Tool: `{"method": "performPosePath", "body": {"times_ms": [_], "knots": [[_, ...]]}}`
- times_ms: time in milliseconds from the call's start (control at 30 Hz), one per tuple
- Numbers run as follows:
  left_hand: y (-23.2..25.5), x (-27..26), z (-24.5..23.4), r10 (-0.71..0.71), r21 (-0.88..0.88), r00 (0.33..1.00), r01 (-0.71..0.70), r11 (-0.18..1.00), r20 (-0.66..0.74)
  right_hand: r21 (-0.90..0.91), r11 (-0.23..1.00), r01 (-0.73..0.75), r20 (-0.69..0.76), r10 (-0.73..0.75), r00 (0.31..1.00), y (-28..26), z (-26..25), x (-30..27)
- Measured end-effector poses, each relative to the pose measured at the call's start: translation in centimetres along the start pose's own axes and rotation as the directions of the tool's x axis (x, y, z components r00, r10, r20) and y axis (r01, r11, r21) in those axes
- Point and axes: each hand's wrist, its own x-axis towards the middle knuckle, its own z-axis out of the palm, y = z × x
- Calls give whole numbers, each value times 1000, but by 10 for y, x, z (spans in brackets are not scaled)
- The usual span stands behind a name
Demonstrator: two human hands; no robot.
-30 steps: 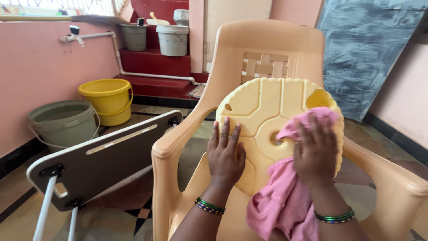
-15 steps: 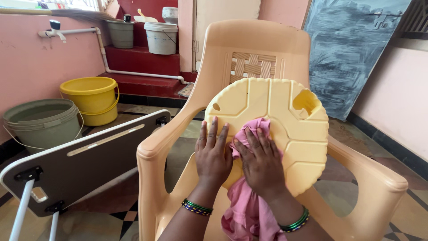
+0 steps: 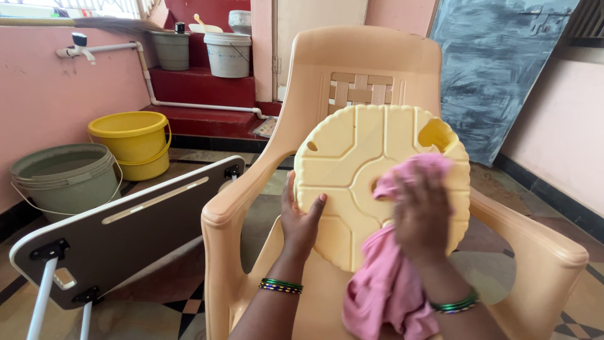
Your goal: The person wipes the exterior, rim, and bottom of a plastic bucket with a cloth, turning the bucket over several times while seated.
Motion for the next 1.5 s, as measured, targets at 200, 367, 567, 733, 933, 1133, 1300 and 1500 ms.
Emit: {"method": "performPosePath", "body": {"times_ms": [200, 367, 567, 733, 933, 1133, 1300, 1500], "knots": [[-4, 1, -1, 8, -88, 1000, -5, 996, 29, 171, 952, 253, 80, -269, 960, -79, 11, -18], [-2, 0, -2, -17, -21, 1000, 18, 1000, 24, 152, 945, 289, 103, -306, 947, -59, 5, -6], [4, 0, 1, -26, -66, 999, 29, 997, 36, -52, 998, 42, -23, -43, 999, -26, -14, -1], [6, 0, 0, 11, -2, 999, -11, 1000, 37, 75, 997, -23, 26, 21, 999, -27, -6, -5], [-4, 1, 3, 25, 65, 1000, -24, 998, -19, 7, 997, 82, 31, -82, 996, -34, -5, -4], [-7, -3, 3, 89, 76, 996, -86, 993, -31, 221, 974, -49, 24, 45, 999, -14, 1, -5], [-7, -1, 2, 38, -9, 999, -38, 999, 14, 495, 864, 94, 58, -141, 988, -42, 0, -5], [-9, 1, -4, -101, -286, 991, 122, 950, 87, 402, 856, 324, 194, -425, 884, -66, 0, -2]]}}
